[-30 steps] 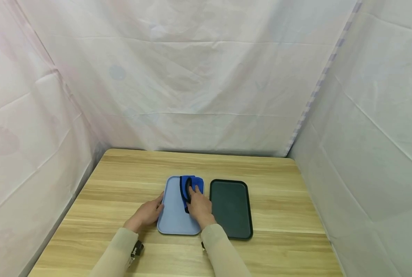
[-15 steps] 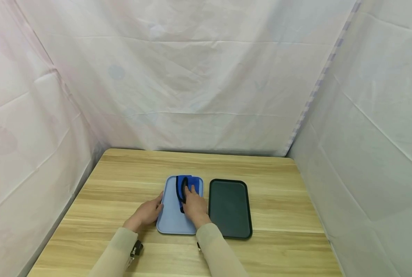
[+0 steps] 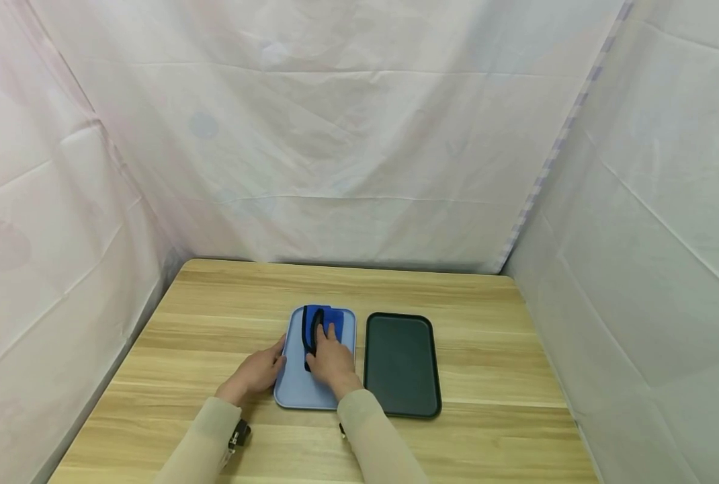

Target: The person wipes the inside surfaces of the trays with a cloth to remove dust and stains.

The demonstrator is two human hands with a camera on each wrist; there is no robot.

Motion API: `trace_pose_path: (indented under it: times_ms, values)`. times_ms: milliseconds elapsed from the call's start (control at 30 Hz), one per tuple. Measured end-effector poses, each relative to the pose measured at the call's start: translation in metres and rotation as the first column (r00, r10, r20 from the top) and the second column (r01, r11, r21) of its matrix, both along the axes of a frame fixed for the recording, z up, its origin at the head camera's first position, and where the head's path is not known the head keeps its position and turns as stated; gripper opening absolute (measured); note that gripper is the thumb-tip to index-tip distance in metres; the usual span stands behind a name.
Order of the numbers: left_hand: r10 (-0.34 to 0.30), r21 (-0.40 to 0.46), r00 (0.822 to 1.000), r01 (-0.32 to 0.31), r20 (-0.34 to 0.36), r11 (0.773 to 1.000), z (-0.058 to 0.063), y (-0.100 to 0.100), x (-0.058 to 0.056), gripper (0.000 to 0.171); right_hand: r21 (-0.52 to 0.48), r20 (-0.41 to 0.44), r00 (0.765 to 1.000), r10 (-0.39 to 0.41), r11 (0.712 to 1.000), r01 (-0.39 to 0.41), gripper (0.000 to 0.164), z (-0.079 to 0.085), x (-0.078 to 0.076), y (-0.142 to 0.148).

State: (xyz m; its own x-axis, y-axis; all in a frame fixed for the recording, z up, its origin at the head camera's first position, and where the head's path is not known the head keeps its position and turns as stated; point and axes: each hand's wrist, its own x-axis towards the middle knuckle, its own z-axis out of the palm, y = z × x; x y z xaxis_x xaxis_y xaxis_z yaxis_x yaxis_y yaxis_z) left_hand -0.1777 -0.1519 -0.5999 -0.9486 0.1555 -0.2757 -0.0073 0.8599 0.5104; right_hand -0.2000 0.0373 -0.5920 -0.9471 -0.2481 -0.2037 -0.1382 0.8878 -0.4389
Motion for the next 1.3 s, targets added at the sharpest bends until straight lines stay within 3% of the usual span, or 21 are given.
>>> trace_pose_path:
  times_ms: [233, 567, 1300]
  values:
    - [-0.009, 0.002, 1.000, 0.009, -0.004, 1.000, 0.000, -0.001, 0.000, 0.055, -0.040, 0.038, 0.999, 0.007, 0.999, -0.006, 0.068, -0.001, -0.002, -0.003]
    - [-0.016, 0.005, 1.000, 0.017, -0.025, 1.000, -0.002, 0.000, -0.001, 0.055, -0.031, 0.022, 0.998, 0.052, 0.998, -0.052, 0.072, 0.000, -0.002, -0.003]
    - [-0.019, 0.004, 1.000, 0.019, -0.018, 1.000, -0.001, 0.000, -0.002, 0.055, -0.071, -0.008, 1.000, -0.009, 0.997, 0.008, 0.075, -0.005, 0.001, -0.021]
